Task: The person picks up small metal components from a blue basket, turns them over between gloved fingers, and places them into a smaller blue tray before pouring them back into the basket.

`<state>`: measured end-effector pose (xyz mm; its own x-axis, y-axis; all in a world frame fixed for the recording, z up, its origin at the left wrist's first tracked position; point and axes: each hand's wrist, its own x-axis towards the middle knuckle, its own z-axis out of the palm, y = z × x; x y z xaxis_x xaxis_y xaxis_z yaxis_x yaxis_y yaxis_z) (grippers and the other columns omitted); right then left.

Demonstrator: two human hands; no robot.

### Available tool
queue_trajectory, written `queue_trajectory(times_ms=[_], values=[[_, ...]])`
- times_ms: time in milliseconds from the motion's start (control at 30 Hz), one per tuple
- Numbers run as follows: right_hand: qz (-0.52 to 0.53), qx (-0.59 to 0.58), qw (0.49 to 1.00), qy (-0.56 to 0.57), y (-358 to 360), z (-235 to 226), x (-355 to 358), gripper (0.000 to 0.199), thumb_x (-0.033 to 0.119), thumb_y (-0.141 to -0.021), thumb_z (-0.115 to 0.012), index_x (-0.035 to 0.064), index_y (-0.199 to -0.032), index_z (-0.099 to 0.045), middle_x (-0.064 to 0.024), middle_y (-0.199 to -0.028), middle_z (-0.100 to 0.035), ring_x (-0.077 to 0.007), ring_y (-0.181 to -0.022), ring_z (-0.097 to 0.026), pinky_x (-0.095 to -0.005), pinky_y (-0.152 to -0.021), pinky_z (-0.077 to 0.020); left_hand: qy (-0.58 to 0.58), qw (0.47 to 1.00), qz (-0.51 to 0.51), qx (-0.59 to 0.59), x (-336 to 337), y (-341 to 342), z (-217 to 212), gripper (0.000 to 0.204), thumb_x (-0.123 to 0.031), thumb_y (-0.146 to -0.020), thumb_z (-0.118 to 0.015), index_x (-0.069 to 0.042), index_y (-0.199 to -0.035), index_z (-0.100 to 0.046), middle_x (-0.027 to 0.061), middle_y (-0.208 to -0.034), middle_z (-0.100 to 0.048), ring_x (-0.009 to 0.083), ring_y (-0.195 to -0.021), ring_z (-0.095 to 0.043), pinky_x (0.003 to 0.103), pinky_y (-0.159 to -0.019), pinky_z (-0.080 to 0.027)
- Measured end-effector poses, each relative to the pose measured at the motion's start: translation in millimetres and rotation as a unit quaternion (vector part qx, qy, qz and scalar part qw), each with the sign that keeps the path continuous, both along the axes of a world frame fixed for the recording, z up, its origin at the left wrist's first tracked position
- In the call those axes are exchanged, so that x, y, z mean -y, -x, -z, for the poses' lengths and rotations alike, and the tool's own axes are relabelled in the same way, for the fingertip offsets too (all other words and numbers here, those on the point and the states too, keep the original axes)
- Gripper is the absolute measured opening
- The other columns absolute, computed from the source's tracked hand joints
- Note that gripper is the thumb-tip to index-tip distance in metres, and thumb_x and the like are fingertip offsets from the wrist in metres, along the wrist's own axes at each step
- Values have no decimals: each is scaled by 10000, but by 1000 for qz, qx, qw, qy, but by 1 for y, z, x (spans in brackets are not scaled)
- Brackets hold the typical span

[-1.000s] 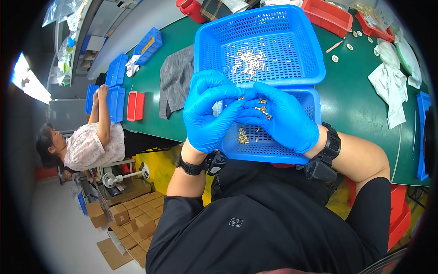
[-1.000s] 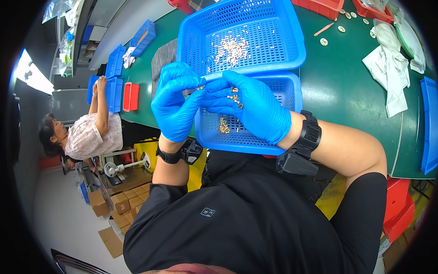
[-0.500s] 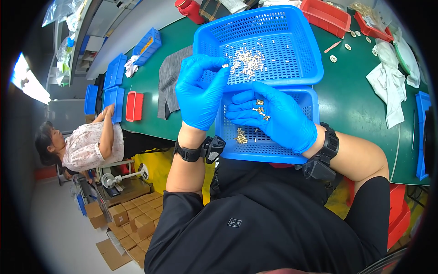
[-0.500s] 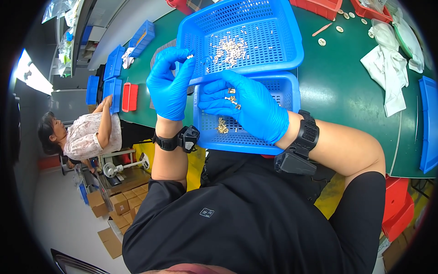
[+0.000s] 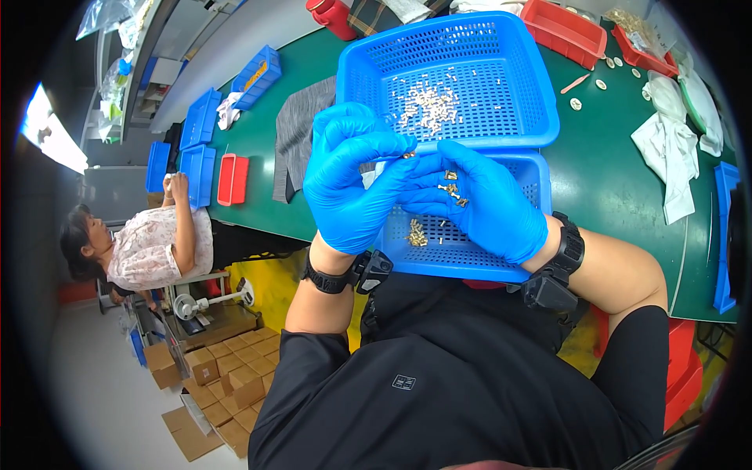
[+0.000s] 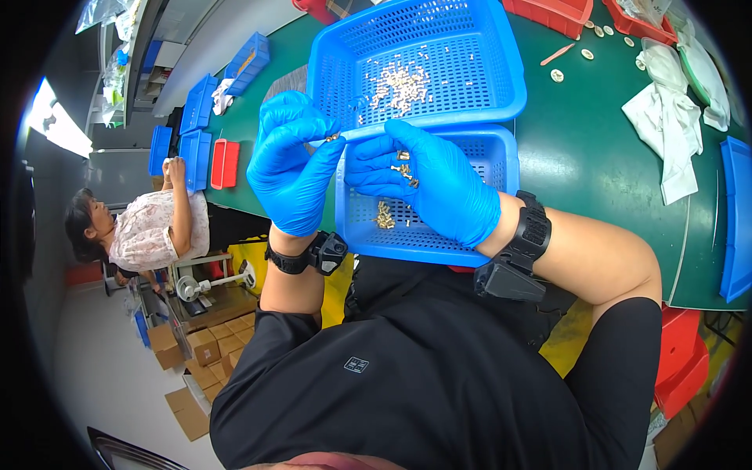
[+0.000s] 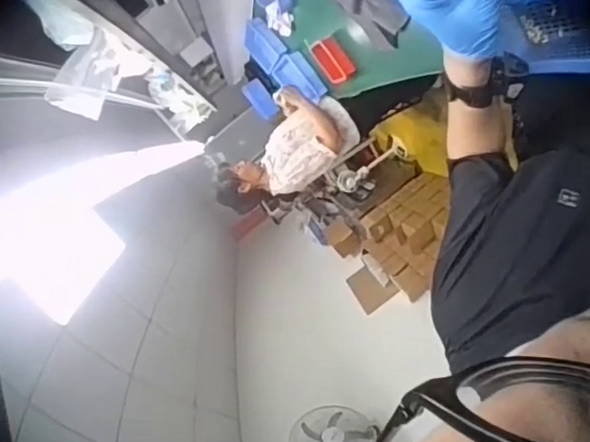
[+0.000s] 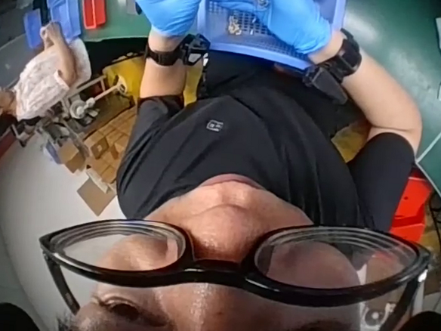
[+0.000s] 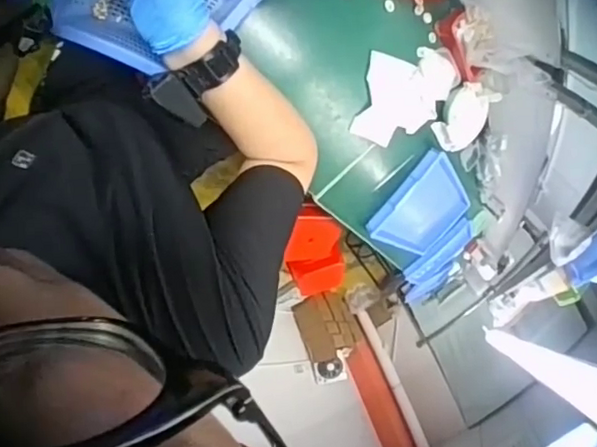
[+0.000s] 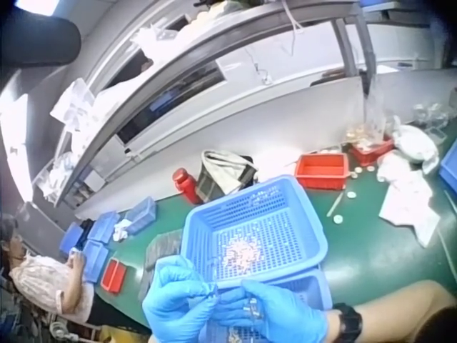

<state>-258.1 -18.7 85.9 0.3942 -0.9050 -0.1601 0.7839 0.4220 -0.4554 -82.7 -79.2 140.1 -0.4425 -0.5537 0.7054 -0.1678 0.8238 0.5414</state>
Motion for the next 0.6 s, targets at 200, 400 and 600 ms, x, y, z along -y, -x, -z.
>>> queue_trajectory(times_ms=[200, 400, 600], values=[[-14, 14, 999, 25, 2, 4, 1, 407, 331, -1099, -457, -3, -1257, -626, -135, -1147, -722, -255, -1021, -728, -382, -917, -601, 7, 1000, -10, 14, -2, 1, -3, 299, -10, -699, -880, -77, -961, -753, 45, -984, -670, 248, -1006, -591, 379, -880, -481], [-17, 14, 1000, 19, 2, 4, 2, 400, 328, -1095, -469, -1, -1259, -627, -133, -1140, -724, -254, -1015, -730, -380, -915, -601, 17, 1000, -13, 23, -1, 1, -3, 299, -17, -696, -882, -72, -959, -751, 48, -981, -674, 252, -1002, -594, 382, -880, -480], [-9, 16, 1000, 8, 2, 0, 0, 408, 310, -1106, -440, -21, -1245, -634, -132, -1133, -719, -226, -1033, -722, -352, -945, -592, 19, 1000, -16, 16, 1, 2, -3, 290, -9, -711, -867, -69, -969, -748, 52, -969, -671, 252, -991, -597, 381, -874, -481]])
